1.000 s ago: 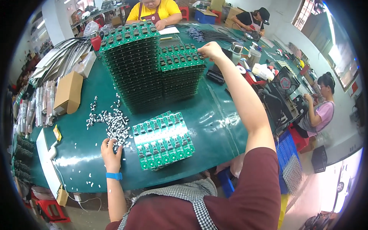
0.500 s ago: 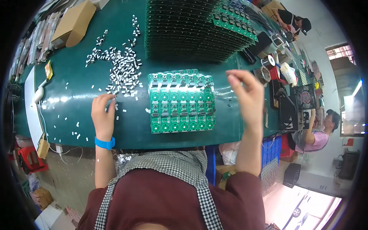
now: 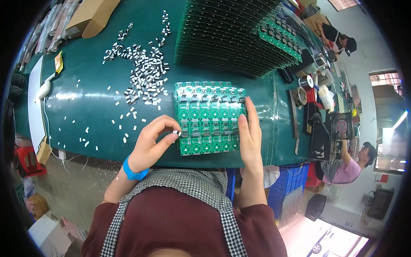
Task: The person assembles small electronic components onto a printed circuit board array by hand.
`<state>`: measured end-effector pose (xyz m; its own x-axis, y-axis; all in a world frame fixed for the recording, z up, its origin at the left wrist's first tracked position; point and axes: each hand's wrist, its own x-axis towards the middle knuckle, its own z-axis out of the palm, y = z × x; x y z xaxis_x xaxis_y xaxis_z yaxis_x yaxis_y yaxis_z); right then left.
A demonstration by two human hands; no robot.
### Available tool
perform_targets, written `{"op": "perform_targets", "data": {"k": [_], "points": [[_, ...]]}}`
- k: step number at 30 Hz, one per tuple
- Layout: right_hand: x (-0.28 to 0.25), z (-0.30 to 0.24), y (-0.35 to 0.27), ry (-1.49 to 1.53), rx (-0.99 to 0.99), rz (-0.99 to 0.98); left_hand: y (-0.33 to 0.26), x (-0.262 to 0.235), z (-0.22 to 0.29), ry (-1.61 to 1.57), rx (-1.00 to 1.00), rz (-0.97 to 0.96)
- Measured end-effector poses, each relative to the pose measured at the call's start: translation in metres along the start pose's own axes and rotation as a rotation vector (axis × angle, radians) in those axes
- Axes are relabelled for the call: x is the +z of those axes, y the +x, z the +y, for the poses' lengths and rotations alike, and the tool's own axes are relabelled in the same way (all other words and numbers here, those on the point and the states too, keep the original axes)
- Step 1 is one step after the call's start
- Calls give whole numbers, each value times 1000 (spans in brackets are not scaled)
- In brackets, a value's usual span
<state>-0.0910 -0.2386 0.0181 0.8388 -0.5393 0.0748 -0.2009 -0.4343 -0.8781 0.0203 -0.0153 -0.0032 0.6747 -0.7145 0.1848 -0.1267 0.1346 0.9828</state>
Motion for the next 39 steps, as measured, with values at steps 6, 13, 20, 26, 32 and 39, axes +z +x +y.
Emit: {"op": "perform_targets", "data": {"k": [6, 13, 20, 26, 32, 39], "points": [[0, -11, -2, -396, -153, 129, 3, 1, 5, 67, 42, 161], [35, -76, -12, -29, -448, -320, -6, 8, 27, -63, -3, 224], [50, -64, -21, 157, -352, -267, -16, 5, 24, -97, -10, 182], [46, -58, -24, 768, 142, -370, -15, 5, 21, -7, 215, 139], [34, -64, -23, 930, 533, -717, -10, 4, 22, 233, 548, 84], [37, -67, -28, 943, 593, -751, -11, 4, 21, 166, 523, 43]]}}
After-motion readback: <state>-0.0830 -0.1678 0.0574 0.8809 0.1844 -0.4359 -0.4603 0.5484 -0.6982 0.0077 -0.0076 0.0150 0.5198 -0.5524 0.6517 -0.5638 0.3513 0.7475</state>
